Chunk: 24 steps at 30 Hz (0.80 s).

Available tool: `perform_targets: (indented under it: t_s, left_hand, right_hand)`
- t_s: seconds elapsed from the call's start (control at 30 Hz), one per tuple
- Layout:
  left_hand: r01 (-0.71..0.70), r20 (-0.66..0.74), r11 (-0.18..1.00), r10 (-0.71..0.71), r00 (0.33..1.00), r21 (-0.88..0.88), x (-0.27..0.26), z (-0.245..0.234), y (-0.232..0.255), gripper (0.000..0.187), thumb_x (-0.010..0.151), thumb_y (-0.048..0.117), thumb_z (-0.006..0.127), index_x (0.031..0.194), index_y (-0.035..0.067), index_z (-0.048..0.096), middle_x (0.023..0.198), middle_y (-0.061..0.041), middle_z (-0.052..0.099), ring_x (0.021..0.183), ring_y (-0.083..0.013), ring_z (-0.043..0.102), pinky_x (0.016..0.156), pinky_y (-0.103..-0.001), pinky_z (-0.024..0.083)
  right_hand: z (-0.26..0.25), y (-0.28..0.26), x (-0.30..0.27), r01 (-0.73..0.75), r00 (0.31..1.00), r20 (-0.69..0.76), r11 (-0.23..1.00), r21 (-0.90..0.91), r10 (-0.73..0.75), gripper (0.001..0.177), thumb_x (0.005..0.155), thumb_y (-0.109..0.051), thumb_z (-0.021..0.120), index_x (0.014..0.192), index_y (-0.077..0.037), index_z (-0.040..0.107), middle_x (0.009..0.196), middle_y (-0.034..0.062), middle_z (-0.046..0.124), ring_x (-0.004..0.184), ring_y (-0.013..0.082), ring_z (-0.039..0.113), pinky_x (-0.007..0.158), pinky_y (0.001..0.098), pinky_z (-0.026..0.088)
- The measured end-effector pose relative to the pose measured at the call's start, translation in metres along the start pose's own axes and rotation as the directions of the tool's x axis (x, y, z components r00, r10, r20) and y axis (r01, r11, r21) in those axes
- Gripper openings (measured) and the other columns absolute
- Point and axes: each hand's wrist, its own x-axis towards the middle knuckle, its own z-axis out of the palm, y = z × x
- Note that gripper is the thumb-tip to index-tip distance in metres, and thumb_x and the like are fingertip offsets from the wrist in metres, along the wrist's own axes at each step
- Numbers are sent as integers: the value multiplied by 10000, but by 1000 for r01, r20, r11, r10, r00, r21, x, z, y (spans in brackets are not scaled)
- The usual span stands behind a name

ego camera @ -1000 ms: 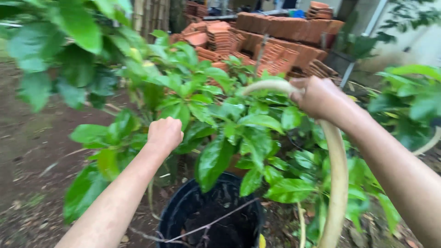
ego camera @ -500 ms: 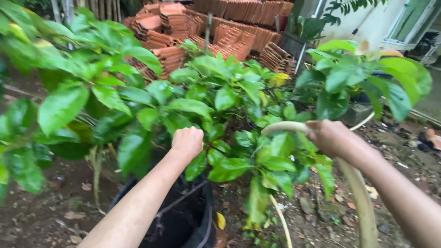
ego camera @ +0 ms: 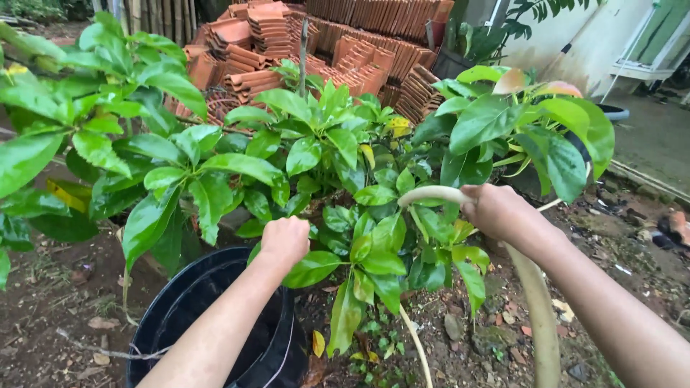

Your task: Watering various plants in a garden area using a hose, moving between different potted and ground-planted targets.

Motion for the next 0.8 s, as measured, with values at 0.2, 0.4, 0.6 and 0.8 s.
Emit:
perform_targets:
  t_s: [0.2,0.4,0.6,0.8]
  left_hand:
    - [0,20,1000,1,1000,-12,20,14,-10,234,858,255,735,952,44,775,921,-187,782,932,-391,779,815,-534,624]
    - [-25,-38,1000,25,999,-5,49,2,-18,198,864,182,675,933,23,772,900,-196,773,909,-403,779,805,-547,621]
    - [-6,-45,1000,5,999,-15,96,13,-43,199,854,194,662,925,45,773,892,-182,780,906,-383,784,806,-534,622]
    - [47,-60,999,-47,997,-2,123,2,-86,208,866,225,640,887,72,779,875,-161,782,905,-384,784,801,-541,618]
  right_hand:
    - [-14,-3,44,27,997,-76,999,42,-23,453,950,-398,606,1402,-383,627,1137,240,766,1068,402,736,929,523,599]
    - [-36,-17,49,15,991,-136,987,157,6,442,1019,-269,556,1456,-250,616,1112,263,763,1009,412,749,915,542,588]
    - [-64,-69,62,57,993,-114,987,148,-40,465,1000,-312,549,1459,-249,583,1144,246,756,1070,422,728,880,552,618]
    - [-77,-140,72,206,962,-206,969,133,-176,451,977,-320,566,1422,-273,621,1161,197,745,1089,402,707,958,549,564]
